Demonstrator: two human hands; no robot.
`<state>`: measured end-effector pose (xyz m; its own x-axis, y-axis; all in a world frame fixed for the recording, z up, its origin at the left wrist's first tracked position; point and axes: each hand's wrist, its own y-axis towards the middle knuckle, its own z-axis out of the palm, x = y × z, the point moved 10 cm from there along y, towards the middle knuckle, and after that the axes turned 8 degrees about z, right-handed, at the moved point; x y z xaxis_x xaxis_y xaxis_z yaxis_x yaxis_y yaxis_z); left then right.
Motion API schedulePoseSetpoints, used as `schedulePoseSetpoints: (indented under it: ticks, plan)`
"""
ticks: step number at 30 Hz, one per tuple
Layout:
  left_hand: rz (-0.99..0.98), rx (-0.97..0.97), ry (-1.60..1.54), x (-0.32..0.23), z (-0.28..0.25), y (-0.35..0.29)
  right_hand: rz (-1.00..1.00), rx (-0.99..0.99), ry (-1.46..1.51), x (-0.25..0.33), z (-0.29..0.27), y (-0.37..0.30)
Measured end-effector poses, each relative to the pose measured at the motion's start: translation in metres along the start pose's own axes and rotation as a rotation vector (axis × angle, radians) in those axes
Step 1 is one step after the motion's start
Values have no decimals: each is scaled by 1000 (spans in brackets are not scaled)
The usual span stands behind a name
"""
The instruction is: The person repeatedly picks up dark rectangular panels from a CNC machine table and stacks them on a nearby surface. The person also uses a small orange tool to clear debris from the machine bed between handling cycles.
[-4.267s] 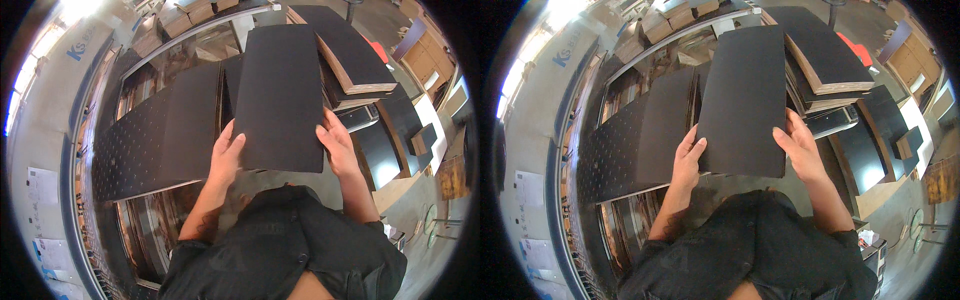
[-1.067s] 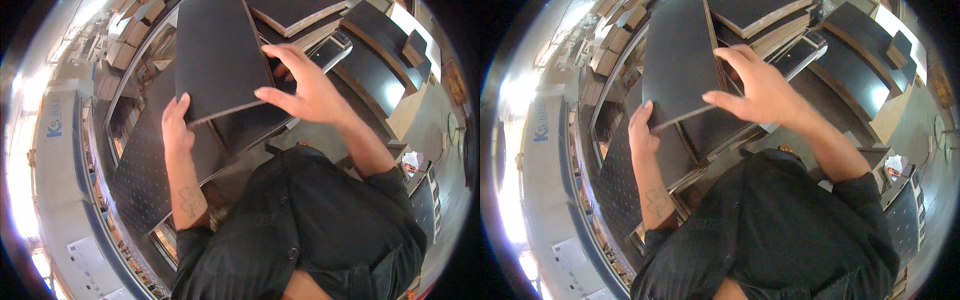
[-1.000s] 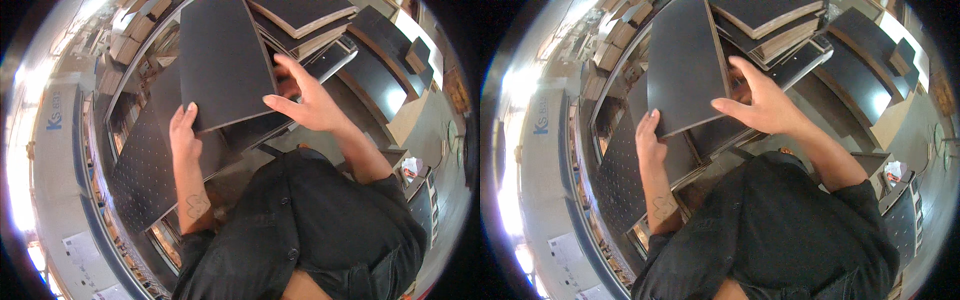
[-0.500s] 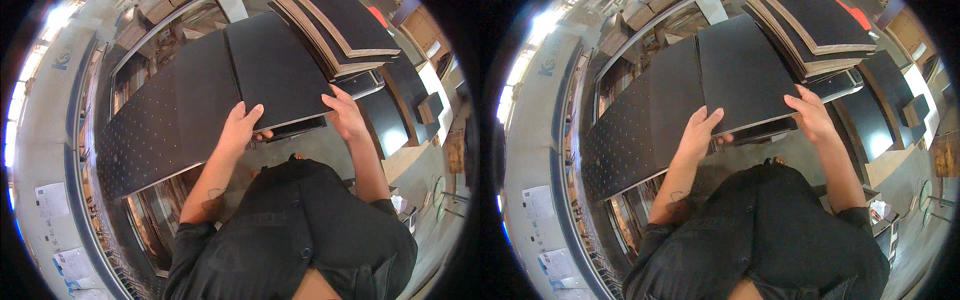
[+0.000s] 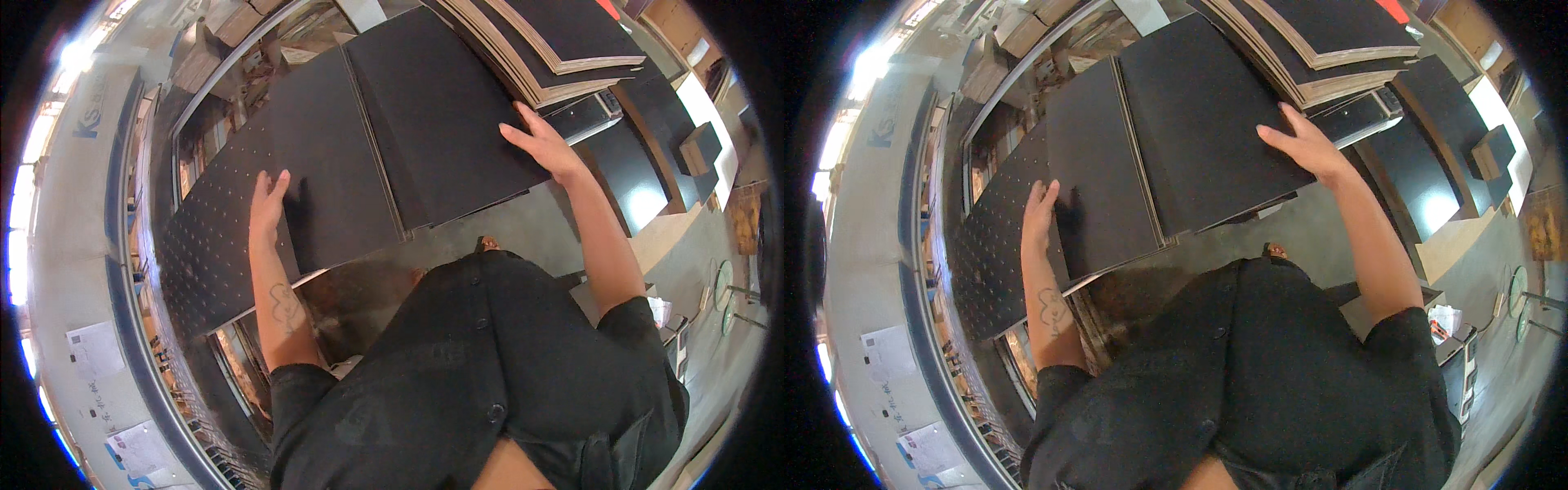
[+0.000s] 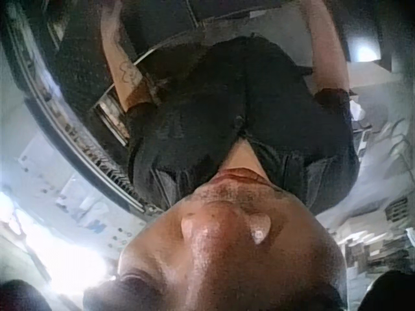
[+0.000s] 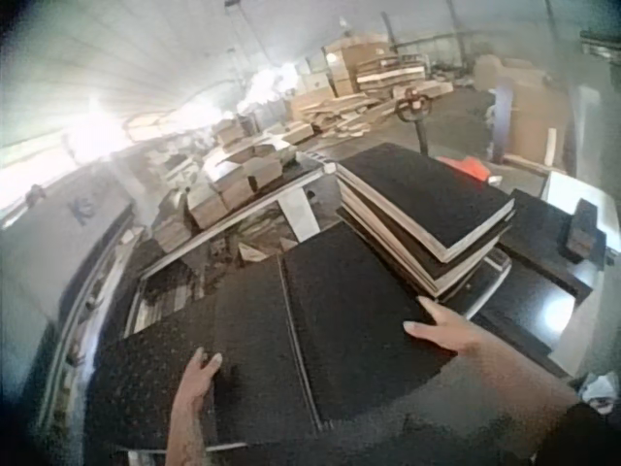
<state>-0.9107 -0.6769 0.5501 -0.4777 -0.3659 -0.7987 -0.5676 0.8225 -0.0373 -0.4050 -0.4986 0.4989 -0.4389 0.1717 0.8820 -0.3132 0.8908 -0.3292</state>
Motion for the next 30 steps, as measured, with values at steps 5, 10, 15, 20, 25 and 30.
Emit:
schedulePoseSetpoints:
  ticks: [5, 10, 15, 20, 25, 30]
  plan:
    - [-71, 157, -239, 25, 36, -11, 11, 114, 80, 7, 29, 5]
    - [-30, 150, -260, 17, 39, -12, -63, 42, -42, 12, 54, -9]
    - [-89, 82, -152, 25, 33, -10, -28, 36, -88, 13, 58, -10]
    - [-11, 122, -225, 24, 34, -8, -41, 42, -79, 14, 58, -13]
    - [-47, 83, -185, 42, 14, 3, -101, 16, -68, 16, 56, -12]
    - [-34, -5, 154, 49, -23, 12, -96, 49, 1, 9, 59, -9]
